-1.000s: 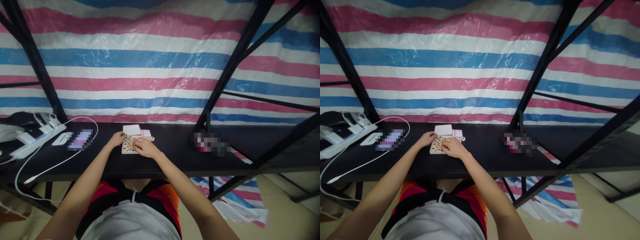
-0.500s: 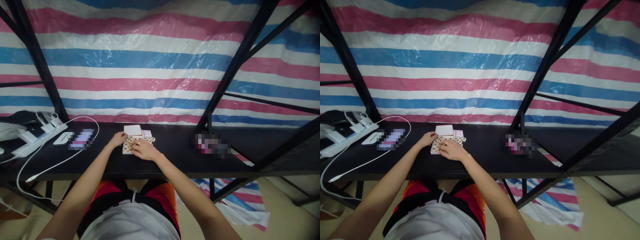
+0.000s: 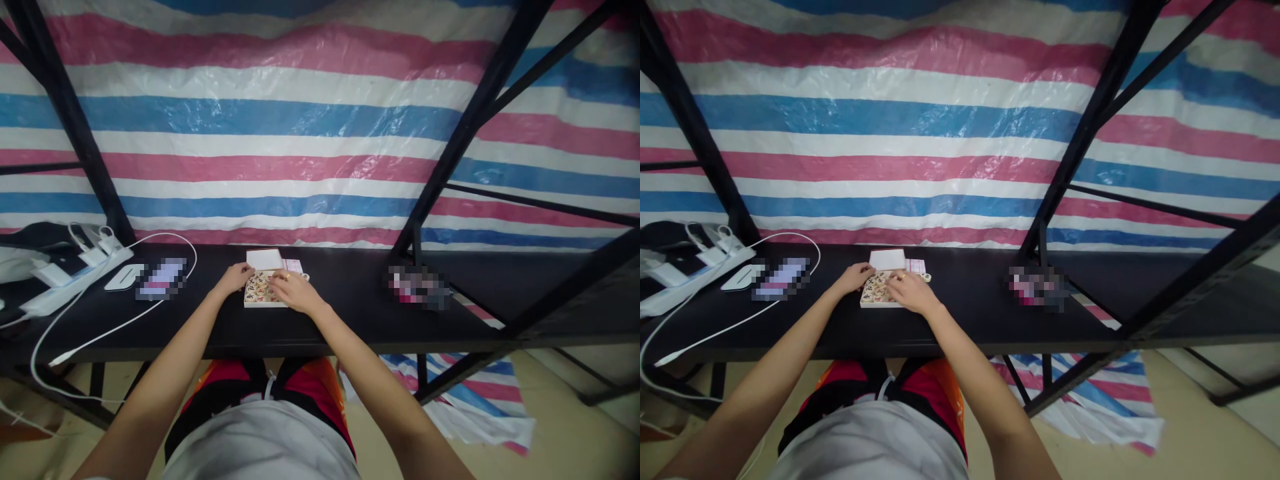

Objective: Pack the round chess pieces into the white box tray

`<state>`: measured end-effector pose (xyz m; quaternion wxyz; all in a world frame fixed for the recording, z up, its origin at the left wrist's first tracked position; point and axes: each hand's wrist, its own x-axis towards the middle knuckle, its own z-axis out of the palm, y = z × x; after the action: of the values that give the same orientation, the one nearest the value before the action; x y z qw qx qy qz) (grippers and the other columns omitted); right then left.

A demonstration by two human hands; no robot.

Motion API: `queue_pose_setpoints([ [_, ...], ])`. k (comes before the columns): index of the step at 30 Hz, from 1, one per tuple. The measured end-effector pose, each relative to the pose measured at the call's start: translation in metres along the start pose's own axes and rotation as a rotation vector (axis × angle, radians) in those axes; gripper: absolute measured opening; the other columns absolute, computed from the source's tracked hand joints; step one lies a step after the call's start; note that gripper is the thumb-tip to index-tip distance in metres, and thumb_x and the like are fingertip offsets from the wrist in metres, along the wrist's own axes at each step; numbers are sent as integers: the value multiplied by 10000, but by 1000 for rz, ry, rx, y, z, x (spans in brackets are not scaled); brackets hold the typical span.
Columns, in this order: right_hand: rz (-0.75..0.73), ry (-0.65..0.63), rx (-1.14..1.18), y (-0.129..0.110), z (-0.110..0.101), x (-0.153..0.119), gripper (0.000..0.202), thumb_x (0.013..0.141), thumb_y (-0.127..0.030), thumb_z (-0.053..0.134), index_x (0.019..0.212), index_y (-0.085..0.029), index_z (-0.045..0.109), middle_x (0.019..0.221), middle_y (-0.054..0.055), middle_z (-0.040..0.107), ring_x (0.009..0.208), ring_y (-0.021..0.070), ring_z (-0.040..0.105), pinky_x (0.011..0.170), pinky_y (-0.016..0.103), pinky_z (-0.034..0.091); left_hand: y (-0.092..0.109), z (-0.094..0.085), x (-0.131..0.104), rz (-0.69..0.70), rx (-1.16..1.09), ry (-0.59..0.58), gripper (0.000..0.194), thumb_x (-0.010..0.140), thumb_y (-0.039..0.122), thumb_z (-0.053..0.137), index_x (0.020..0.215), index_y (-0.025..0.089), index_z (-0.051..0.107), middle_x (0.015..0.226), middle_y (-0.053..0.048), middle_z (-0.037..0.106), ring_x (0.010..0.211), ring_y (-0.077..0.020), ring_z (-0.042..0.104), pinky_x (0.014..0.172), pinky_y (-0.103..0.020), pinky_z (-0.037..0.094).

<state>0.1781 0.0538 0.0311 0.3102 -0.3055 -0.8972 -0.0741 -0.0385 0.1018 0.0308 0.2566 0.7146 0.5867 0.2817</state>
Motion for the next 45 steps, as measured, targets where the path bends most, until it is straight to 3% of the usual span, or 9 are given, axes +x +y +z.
queue_pose_setpoints([
  [5,562,306,50,48,-18,-23,278,893,-235,374,1009,-194,623,1024,79,575,943,175,560,866,294,419,0,-1,1,20,8,-7,278,810,379,468,847,150,622,579,-5,563,485,-121,541,401,-184,421],
  [8,915,240,-8,71,-23,-40,211,815,-209,452,891,-191,647,969,77,568,811,171,570,773,291,433,2,-2,0,13,8,-8,273,805,369,470,847,148,624,611,-17,578,509,-129,556,399,-186,426],
  [10,1001,137,-30,78,-21,-46,176,779,-208,480,832,-190,647,946,75,571,799,174,566,738,285,425,3,-2,-1,10,15,-8,274,806,367,467,845,146,624,600,-16,571,502,-129,552,399,-189,429],
  [15,952,-17,75,79,-9,-46,240,706,-215,565,943,-208,601,866,33,607,832,173,566,729,271,415,3,-2,-1,17,22,-9,280,809,371,463,847,145,623,592,-15,572,496,-127,550,408,-192,436],
  [25,919,4,391,83,1,-44,354,655,-130,579,1004,-190,583,948,32,628,769,113,595,737,233,452,2,-2,-1,16,30,-12,263,807,350,467,861,148,626,599,-15,583,500,-120,553,402,-175,425],
  [36,878,-13,374,79,1,-42,364,666,-114,581,1020,-198,584,1096,56,581,790,109,620,791,260,462,2,-1,-1,18,40,-13,264,812,356,466,855,152,628,557,0,556,466,-112,536,411,-176,424],
  [45,855,-47,361,77,1,-42,316,705,-210,613,1020,-193,592,1082,57,577,810,122,621,827,281,452,5,-3,-2,15,31,-16,262,807,352,471,862,150,629,575,-11,566,492,-121,543,409,-181,426],
])
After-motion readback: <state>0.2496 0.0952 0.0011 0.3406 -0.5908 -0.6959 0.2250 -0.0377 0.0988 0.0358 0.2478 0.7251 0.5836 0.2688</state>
